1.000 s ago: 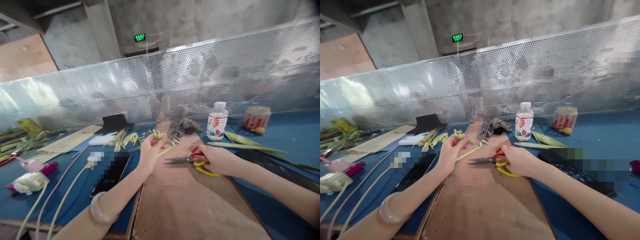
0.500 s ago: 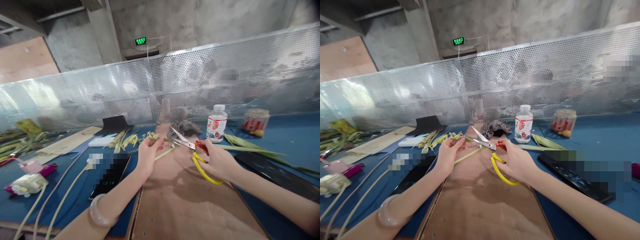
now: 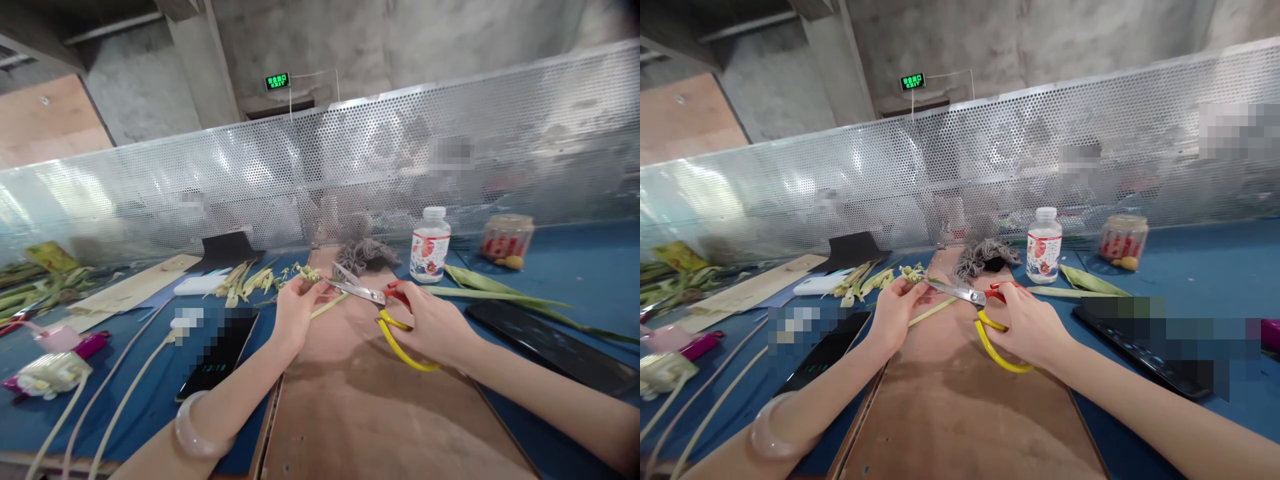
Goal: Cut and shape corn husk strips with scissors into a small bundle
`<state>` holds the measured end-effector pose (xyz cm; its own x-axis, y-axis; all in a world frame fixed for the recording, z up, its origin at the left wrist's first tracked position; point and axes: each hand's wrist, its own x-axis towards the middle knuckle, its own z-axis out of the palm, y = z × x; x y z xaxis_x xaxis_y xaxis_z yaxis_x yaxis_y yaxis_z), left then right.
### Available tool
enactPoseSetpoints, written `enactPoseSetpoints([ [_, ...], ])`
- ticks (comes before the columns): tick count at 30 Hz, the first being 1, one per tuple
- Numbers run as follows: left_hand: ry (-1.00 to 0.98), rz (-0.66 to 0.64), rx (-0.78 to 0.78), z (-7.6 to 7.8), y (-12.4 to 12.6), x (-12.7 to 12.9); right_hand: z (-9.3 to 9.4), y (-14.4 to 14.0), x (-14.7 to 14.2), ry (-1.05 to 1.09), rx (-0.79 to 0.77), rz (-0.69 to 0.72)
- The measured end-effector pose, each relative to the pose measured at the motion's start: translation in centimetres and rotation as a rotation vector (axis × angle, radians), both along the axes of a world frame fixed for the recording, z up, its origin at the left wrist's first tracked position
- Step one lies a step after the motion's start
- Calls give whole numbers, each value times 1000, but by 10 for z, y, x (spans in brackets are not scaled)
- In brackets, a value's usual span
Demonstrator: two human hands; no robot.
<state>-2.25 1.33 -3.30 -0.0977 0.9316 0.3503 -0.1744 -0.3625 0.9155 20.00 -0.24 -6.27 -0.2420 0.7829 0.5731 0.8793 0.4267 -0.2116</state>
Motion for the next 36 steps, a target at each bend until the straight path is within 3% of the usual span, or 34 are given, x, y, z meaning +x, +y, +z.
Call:
enactPoseSetpoints([
  [12, -46, -48, -22, -3, 1, 1, 0, -1, 0, 4, -72, -7],
  [36, -36, -110, -71, -4, 0, 3, -5, 4, 1, -24, -33, -24],
])
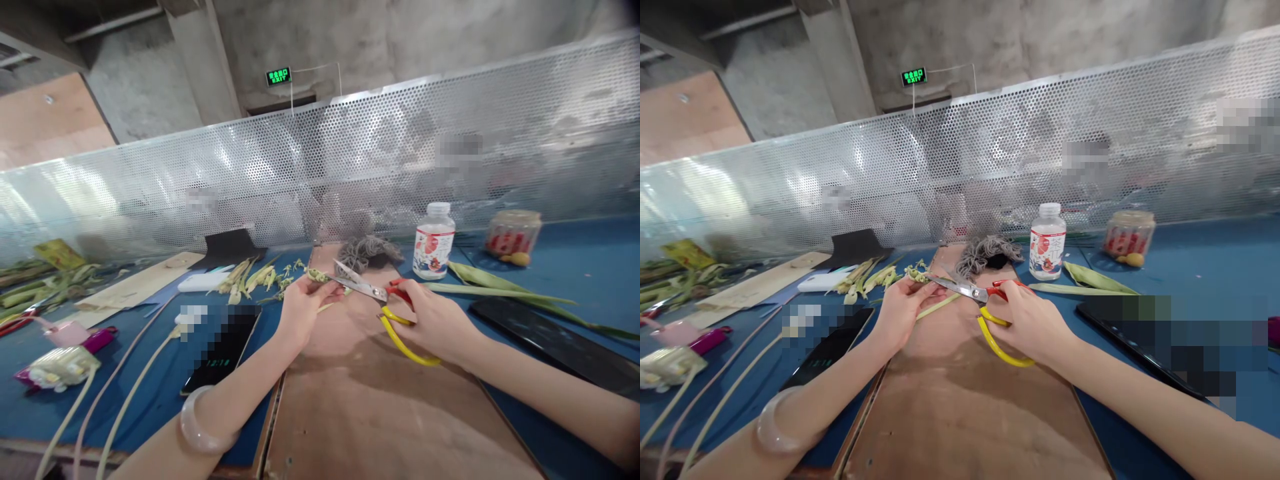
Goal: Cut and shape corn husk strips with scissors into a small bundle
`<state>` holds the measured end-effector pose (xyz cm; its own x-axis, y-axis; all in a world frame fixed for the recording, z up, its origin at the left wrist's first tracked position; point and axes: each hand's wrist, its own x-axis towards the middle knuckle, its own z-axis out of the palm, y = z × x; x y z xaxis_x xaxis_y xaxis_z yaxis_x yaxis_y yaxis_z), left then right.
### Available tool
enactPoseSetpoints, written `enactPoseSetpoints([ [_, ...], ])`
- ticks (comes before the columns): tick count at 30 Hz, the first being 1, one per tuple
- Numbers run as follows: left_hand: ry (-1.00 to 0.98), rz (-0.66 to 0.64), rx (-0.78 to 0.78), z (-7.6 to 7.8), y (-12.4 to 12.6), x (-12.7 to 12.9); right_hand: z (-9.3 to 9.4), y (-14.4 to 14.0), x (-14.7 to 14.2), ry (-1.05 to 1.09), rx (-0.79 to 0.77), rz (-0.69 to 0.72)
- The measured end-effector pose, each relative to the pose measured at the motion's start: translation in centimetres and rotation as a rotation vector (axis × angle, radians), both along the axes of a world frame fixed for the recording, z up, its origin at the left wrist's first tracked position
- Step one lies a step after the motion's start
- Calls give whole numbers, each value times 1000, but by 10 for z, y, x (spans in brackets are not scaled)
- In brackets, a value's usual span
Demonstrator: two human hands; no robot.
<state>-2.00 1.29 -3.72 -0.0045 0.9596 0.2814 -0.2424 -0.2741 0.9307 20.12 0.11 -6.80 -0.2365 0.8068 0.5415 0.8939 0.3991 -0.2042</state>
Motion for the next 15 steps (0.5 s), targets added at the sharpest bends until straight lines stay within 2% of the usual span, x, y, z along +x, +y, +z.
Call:
enactPoseSetpoints([
  [8, -2, 1, 7, 3, -1, 2, -2, 1, 2, -20, 21, 21],
  [15, -30, -5, -12, -1, 0, 2, -7, 2, 3, -43, 14, 8],
])
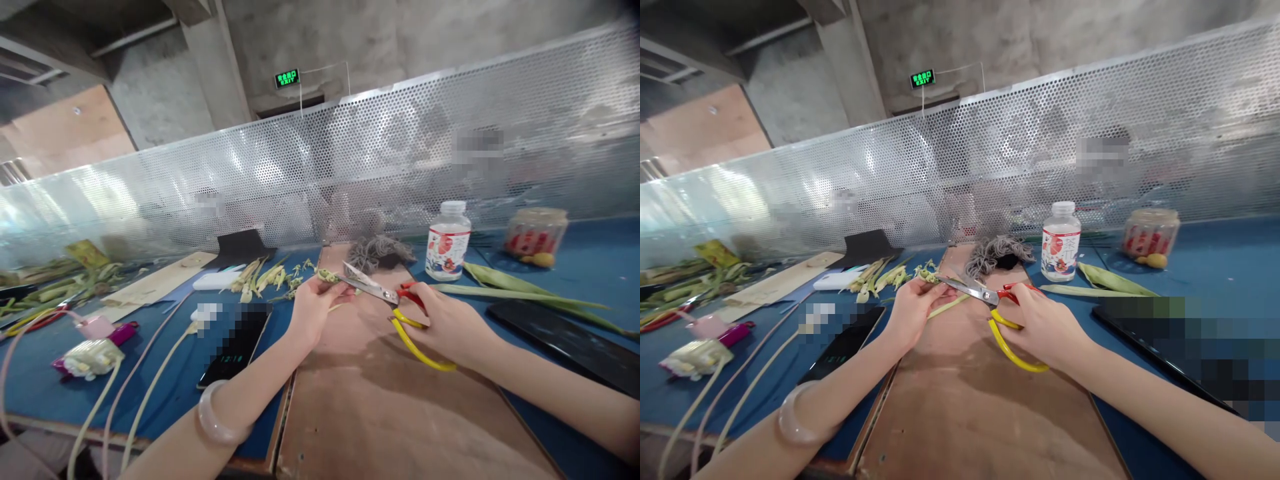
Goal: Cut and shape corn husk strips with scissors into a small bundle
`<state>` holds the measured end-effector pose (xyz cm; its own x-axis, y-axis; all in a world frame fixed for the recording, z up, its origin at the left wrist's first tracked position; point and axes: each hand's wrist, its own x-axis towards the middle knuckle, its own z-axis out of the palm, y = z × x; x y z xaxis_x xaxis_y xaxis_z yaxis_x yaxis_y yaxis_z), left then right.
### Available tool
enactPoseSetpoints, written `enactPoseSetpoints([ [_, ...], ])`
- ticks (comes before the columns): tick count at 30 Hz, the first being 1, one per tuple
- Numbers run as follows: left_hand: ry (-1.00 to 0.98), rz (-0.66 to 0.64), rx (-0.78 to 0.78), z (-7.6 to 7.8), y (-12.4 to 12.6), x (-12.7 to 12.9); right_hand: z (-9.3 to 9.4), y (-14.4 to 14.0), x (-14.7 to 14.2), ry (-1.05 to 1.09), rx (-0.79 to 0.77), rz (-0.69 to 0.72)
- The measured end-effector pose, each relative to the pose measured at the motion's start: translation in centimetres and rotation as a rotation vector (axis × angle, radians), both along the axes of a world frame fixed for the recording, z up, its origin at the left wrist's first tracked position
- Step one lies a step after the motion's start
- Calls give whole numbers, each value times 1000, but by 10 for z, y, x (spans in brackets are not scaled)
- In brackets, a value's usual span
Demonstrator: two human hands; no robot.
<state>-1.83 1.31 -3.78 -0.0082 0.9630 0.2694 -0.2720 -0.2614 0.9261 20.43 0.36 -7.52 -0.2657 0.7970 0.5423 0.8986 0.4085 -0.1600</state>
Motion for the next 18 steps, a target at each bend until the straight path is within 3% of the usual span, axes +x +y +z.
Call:
enactPoseSetpoints([
  [18, 5, -24, 7, 0, 1, -3, -1, 0, -1, -33, 1, -11],
])
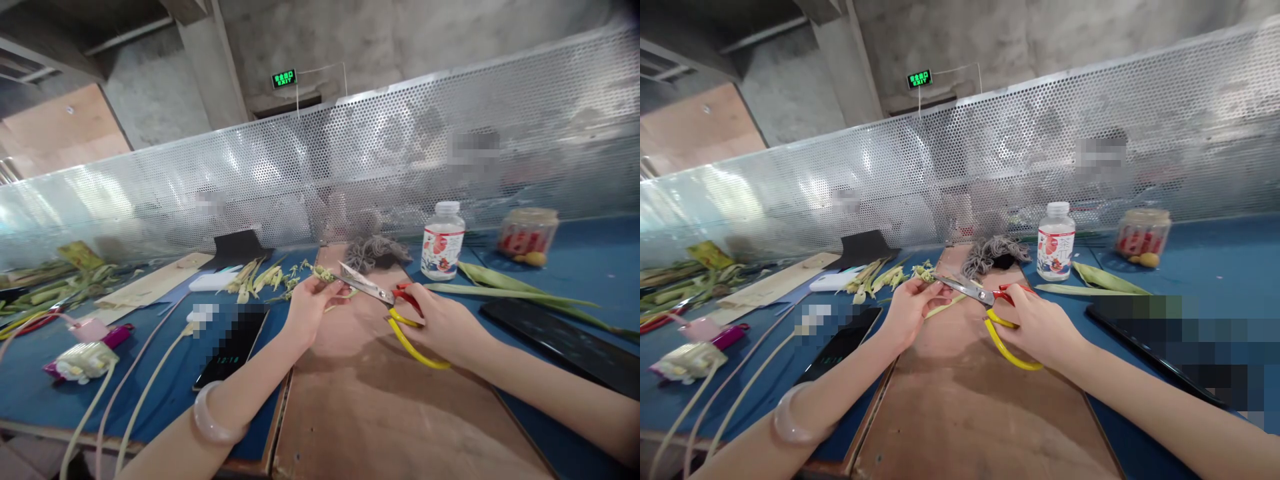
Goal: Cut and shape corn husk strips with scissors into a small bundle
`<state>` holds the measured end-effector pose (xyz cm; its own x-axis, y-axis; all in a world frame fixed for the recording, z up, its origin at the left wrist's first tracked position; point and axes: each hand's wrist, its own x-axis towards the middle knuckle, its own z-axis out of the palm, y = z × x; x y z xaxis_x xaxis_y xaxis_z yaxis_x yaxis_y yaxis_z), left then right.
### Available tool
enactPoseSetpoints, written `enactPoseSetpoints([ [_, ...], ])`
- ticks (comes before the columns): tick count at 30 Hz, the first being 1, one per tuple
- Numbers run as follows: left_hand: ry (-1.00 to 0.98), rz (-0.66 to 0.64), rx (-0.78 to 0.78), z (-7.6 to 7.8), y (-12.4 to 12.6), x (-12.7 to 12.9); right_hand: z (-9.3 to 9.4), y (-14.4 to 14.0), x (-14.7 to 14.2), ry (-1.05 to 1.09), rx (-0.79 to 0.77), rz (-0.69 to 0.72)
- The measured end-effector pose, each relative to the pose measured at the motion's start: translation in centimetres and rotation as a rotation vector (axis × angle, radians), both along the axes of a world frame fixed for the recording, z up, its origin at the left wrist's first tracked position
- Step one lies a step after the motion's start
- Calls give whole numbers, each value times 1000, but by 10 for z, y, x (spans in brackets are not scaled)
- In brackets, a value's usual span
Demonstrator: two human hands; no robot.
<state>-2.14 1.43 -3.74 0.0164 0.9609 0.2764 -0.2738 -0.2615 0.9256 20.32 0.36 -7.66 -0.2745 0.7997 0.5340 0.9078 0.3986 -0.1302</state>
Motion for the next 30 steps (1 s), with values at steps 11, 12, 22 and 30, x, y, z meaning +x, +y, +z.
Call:
enactPoseSetpoints([
  [11, -22, -2, -10, 3, -1, 2, 1, -2, -1, 16, 31, 39],
  [12, -24, -3, -10, 3, -1, 2, 1, -2, -1, 21, 28, 34],
  [22, -73, -70, -53, 4, -4, 3, 3, -2, -3, 21, -23, -28],
  [30, -94, -100, -66, 4, -5, 3, 1, -3, -4, 39, 21, -3],
])
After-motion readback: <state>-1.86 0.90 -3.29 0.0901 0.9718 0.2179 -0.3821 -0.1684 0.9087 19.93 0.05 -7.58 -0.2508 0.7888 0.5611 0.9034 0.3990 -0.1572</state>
